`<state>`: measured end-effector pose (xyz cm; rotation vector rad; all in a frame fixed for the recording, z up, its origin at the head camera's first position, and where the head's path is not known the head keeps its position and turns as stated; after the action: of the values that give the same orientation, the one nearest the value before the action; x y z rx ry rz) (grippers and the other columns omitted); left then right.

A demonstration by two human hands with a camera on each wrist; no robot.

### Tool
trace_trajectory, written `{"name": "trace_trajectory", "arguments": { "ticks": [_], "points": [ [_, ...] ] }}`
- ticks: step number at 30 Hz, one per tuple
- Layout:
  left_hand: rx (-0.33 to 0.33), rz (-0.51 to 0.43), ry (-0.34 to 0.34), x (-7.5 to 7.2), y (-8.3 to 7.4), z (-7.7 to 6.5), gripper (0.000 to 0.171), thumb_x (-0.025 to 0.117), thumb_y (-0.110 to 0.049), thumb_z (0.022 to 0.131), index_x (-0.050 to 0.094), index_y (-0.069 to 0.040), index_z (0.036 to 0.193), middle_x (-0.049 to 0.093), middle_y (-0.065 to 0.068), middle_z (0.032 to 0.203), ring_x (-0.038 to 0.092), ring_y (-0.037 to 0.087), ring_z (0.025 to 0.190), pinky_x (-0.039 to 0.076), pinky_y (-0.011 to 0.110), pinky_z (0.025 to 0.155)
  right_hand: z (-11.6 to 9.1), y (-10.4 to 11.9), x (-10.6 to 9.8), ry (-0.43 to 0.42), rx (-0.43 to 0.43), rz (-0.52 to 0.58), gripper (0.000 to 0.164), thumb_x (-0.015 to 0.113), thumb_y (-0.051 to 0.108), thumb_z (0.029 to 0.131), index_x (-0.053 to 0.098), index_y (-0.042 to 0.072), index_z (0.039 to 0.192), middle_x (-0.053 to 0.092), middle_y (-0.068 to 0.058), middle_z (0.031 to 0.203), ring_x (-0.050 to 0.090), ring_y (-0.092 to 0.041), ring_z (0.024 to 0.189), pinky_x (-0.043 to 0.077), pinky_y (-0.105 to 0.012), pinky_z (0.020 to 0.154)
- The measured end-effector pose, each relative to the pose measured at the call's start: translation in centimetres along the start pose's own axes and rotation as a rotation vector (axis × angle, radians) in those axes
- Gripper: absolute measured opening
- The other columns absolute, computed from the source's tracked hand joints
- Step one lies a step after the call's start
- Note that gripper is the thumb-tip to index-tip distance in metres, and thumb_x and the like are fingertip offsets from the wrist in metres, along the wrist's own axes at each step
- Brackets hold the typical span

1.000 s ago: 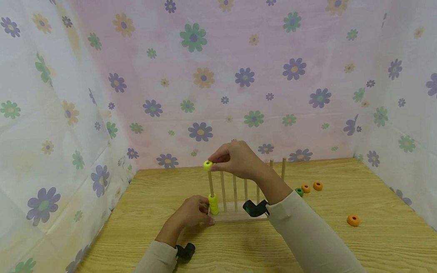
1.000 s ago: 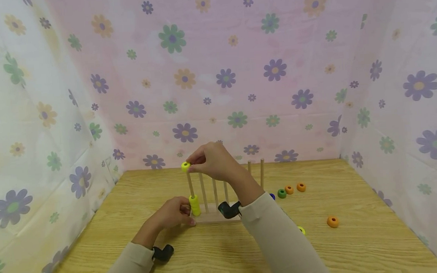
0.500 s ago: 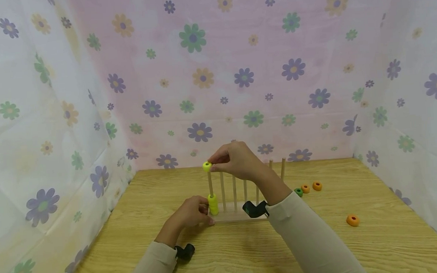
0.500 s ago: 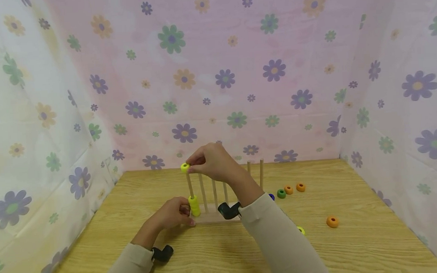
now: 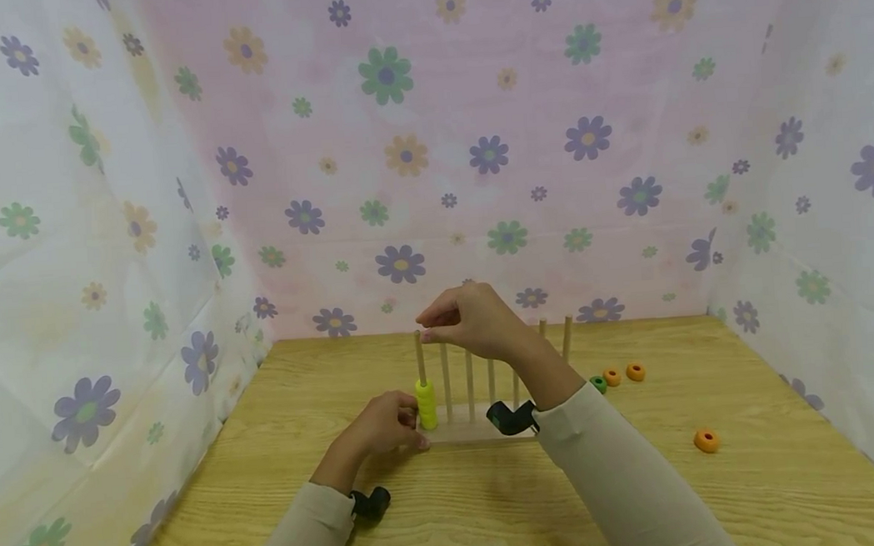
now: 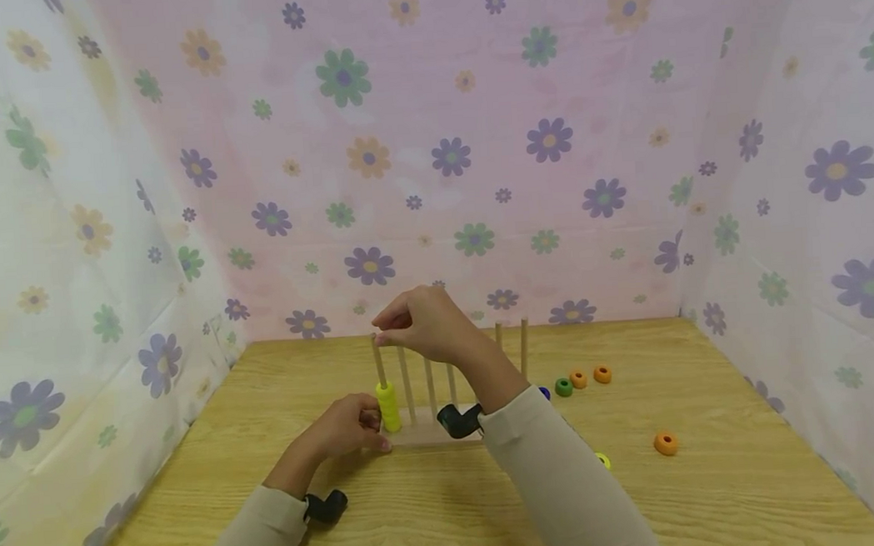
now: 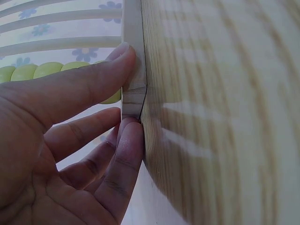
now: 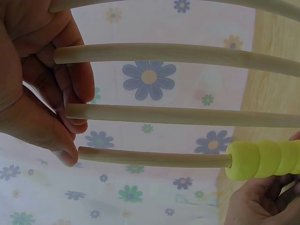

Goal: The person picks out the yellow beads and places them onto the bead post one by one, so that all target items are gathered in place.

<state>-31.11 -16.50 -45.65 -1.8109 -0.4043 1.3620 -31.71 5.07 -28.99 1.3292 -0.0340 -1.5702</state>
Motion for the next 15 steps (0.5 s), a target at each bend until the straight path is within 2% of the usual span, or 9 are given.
{"name": "trace_trajectory", "arguments": {
  "ticks": [7,15],
  "points": [
    [-0.006,-0.002,-0.002,0.12,0.13,0.12,0.043,0.093,-0.017,0.078,0.075,-0.013,0.117,0.061,0.002,0.08,0.051,0.017,0.071,0.043,0.032,0.062,-0.15,0.01,-0.22,-0.015,-0.017,-0.011,0.021,0.08,0.027,0.093,0.08,0.019,0.113,0.075,0.006,0.107,0.07,-0.006,0.088,0.059,-0.027,0.079],
    [-0.017,0.002,-0.004,0.06,0.08,0.13,0.043,0.093,-0.017,0.077,0.074,-0.013,0.116,0.059,0.002,0.08,0.051,0.017,0.072,0.043,0.032,0.063,-0.63,0.16,-0.65,-0.039,-0.076,-0.032,0.031,0.082,0.028,0.091,0.078,0.019,0.121,0.074,0.007,0.114,0.068,-0.008,0.098,0.058,-0.029,0.089]
  ]
}}
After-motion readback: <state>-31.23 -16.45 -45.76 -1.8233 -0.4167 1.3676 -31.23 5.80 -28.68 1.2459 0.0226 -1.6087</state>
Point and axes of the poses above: each hand's wrist, its own z-axis towards the middle knuckle, its own x-axis out of the palm, y = z × x, the point moved 2 cm from there along z, towards the middle knuckle
